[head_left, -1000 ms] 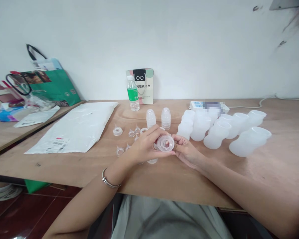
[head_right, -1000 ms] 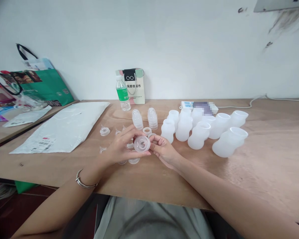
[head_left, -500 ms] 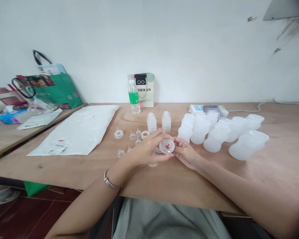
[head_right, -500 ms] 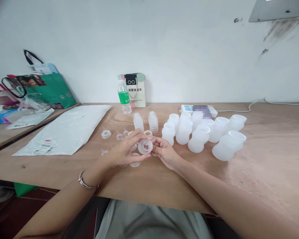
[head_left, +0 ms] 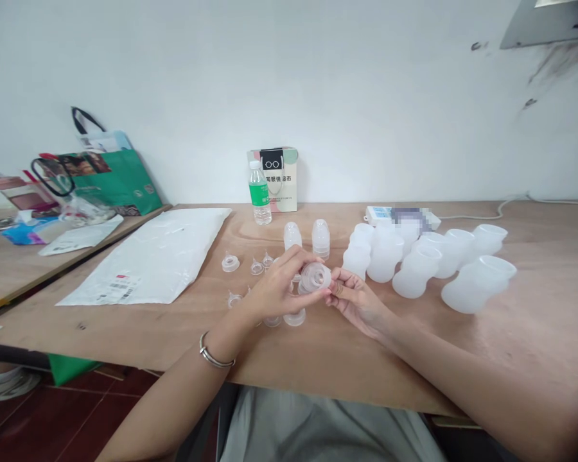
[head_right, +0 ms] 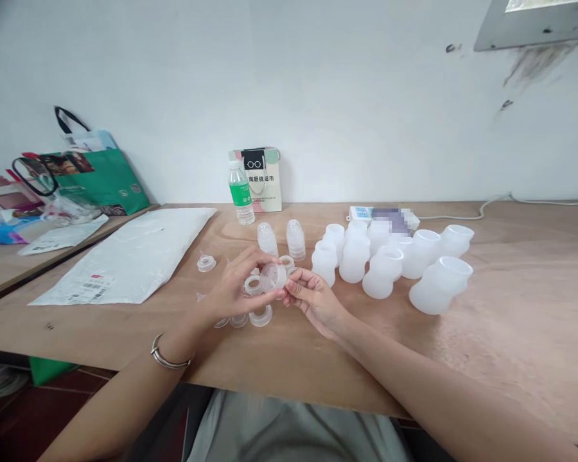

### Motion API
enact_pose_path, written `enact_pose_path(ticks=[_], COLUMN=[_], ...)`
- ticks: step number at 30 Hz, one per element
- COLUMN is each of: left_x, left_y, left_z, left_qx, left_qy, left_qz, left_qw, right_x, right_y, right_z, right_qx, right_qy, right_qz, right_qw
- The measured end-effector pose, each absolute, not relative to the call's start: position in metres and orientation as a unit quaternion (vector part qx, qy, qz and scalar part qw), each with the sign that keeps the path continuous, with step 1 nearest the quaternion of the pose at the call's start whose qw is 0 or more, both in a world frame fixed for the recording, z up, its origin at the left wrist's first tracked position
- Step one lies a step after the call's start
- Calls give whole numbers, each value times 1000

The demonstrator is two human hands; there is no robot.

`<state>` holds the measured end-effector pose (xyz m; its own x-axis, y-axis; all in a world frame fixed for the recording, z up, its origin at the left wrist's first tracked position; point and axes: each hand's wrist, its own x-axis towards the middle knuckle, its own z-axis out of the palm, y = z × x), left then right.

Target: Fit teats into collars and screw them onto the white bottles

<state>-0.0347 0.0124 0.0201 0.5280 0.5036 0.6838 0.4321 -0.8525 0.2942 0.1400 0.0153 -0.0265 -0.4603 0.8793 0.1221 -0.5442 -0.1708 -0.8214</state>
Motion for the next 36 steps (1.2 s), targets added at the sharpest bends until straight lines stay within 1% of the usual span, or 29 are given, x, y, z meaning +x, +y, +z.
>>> enact_pose_path(ticks=[3, 9, 20, 28, 33, 36], left_x=[-34, -32, -34, -33, -32, -36], left_y=[12, 12, 8, 12, 13, 13], left_z=[19, 18, 12, 10, 13, 20], left_qx=[865, 878, 875, 858, 853, 868], left_qy=[278, 239, 221, 250, 281, 306], left_qz=[416, 415, 432, 448, 440, 387], left_qw=[33, 24, 3, -18, 6, 56], right_x=[141, 143, 138, 139, 139, 140], right_y=[14, 17, 19, 18, 19, 20], right_z=[-26, -28, -31, -31, -31, -31], right_qx=[-200, -203, -231, -227, -224, -239], right_qy=[-433, -465, -484, -467, -454, -450], right_qz=[733, 718, 698, 707, 718, 712], right_qw=[486, 476, 475, 479, 477, 483])
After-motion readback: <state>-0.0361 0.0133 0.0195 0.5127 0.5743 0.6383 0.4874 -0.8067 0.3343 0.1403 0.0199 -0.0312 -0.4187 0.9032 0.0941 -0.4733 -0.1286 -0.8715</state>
